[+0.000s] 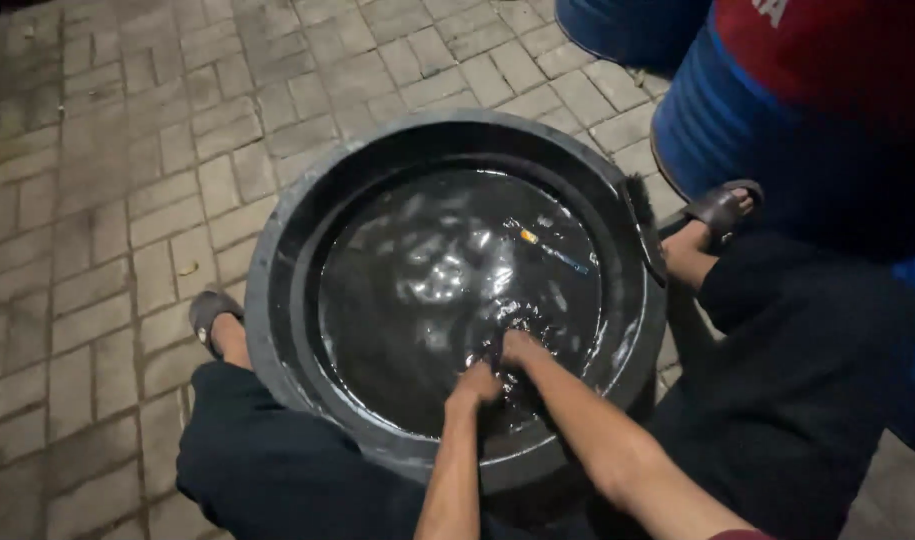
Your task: The person cleans a crankshaft in a basin of liquid using a small brush.
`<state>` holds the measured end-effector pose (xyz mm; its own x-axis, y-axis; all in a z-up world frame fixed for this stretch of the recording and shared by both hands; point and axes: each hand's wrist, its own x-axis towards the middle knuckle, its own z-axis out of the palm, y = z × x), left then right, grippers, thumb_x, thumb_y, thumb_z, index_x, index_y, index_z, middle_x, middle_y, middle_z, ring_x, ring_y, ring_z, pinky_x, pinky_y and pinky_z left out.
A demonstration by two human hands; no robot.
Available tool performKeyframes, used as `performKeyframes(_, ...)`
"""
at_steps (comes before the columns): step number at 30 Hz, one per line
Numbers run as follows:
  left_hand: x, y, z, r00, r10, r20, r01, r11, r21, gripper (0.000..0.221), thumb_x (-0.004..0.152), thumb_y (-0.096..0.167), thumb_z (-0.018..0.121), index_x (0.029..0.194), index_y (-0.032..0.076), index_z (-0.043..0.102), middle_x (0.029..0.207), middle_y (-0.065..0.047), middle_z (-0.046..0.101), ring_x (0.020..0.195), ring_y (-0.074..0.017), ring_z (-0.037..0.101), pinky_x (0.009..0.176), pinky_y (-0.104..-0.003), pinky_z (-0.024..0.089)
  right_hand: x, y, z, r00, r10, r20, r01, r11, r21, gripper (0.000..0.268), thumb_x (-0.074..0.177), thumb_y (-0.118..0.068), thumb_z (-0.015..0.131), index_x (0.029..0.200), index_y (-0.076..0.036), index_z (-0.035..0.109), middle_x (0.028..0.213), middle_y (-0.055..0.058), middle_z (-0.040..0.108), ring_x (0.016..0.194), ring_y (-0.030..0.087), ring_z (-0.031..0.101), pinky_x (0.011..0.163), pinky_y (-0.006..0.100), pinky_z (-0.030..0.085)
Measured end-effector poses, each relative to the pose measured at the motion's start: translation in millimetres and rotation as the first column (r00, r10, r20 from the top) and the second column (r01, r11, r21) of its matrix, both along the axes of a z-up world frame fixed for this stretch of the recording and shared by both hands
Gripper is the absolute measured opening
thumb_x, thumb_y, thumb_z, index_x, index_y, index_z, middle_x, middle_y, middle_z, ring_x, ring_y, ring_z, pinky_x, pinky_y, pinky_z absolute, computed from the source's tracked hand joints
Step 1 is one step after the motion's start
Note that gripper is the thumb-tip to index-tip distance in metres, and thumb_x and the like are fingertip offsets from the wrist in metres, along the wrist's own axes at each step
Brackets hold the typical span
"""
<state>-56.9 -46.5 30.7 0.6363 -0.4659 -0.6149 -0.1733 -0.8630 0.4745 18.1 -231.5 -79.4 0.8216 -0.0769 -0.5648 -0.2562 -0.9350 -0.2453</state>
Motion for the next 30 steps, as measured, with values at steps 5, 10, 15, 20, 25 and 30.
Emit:
performKeyframes(5, 4, -3, 46, 0.998, 0.066, -0.008, -0.066, 0.997, 0.028, 0.046, 0.087, 0.034, 0.054, 0.116, 0.003, 0.072, 0.119, -0.024, 0.070, 0.117, -0.0407, 0.065, 0.093, -0.056, 0.055, -32, 11, 12, 0.998, -0.043, 0.041, 0.044, 0.999, -0.013, 0.030, 0.066, -0.028, 0.081, 0.088, -0.008, 0.080, 0.093, 0.017, 0.077, 0.099, 0.037, 0.075, 0.081, 0.051, 0.063)
performKeyframes(10, 6, 1, 22, 0.991, 0.135, -0.003, -0.134, 0.990, 0.038, 0.046, 0.086, 0.029, 0.049, 0.112, -0.001, 0.073, 0.118, -0.028, 0.070, 0.118, -0.0440, 0.064, 0.097, -0.056, 0.053, -28, -12, -32, 0.992, -0.128, -0.020, 0.129, 0.990, 0.059, 0.037, 0.063, -0.042, 0.083, 0.091, -0.017, 0.081, 0.094, 0.009, 0.078, 0.097, 0.030, 0.076, 0.076, 0.046, 0.062)
performKeyframes(15, 1, -4, 56, 0.989, 0.145, -0.008, -0.145, 0.989, -0.017, 0.049, 0.084, 0.026, 0.048, 0.116, -0.003, 0.071, 0.119, -0.028, 0.069, 0.119, -0.0439, 0.063, 0.100, -0.057, 0.051, -19, -35, -82, 0.963, 0.160, -0.218, -0.052, 0.901, 0.431, 0.050, 0.103, -0.038, 0.055, 0.132, 0.000, 0.071, 0.147, 0.014, 0.059, 0.141, 0.030, 0.049, 0.122, 0.044, 0.037)
performKeyframes(20, -6, 3, 89, 0.975, 0.222, -0.032, -0.224, 0.972, -0.066, 0.045, 0.086, 0.023, 0.044, 0.109, -0.002, 0.074, 0.112, -0.028, 0.071, 0.114, -0.0441, 0.065, 0.094, -0.055, 0.054, -53, 6, 73, 0.969, 0.046, -0.242, 0.070, 0.890, 0.451, 0.052, 0.102, -0.040, 0.055, 0.132, -0.001, 0.071, 0.146, 0.015, 0.059, 0.140, 0.031, 0.050, 0.120, 0.046, 0.038)
performKeyframes(25, 4, 3, 79, 0.964, 0.265, -0.001, -0.265, 0.963, -0.043, 0.046, 0.086, 0.023, 0.049, 0.111, -0.008, 0.072, 0.113, -0.033, 0.069, 0.113, -0.0491, 0.065, 0.093, -0.057, 0.053, -68, 11, 117, 0.952, -0.115, -0.283, 0.235, 0.866, 0.441, 0.055, 0.100, -0.043, 0.056, 0.132, -0.002, 0.071, 0.146, 0.016, 0.060, 0.139, 0.033, 0.050, 0.118, 0.049, 0.039)
performKeyframes(30, -5, -8, 109, 0.951, 0.276, -0.141, -0.296, 0.943, -0.152, 0.052, 0.083, 0.020, 0.050, 0.119, -0.014, 0.066, 0.123, -0.037, 0.063, 0.123, -0.0508, 0.058, 0.100, -0.062, 0.047, -83, 18, 159, 0.911, -0.267, -0.314, 0.386, 0.817, 0.428, 0.057, 0.097, -0.047, 0.057, 0.132, -0.003, 0.070, 0.145, 0.017, 0.060, 0.139, 0.034, 0.051, 0.115, 0.052, 0.041)
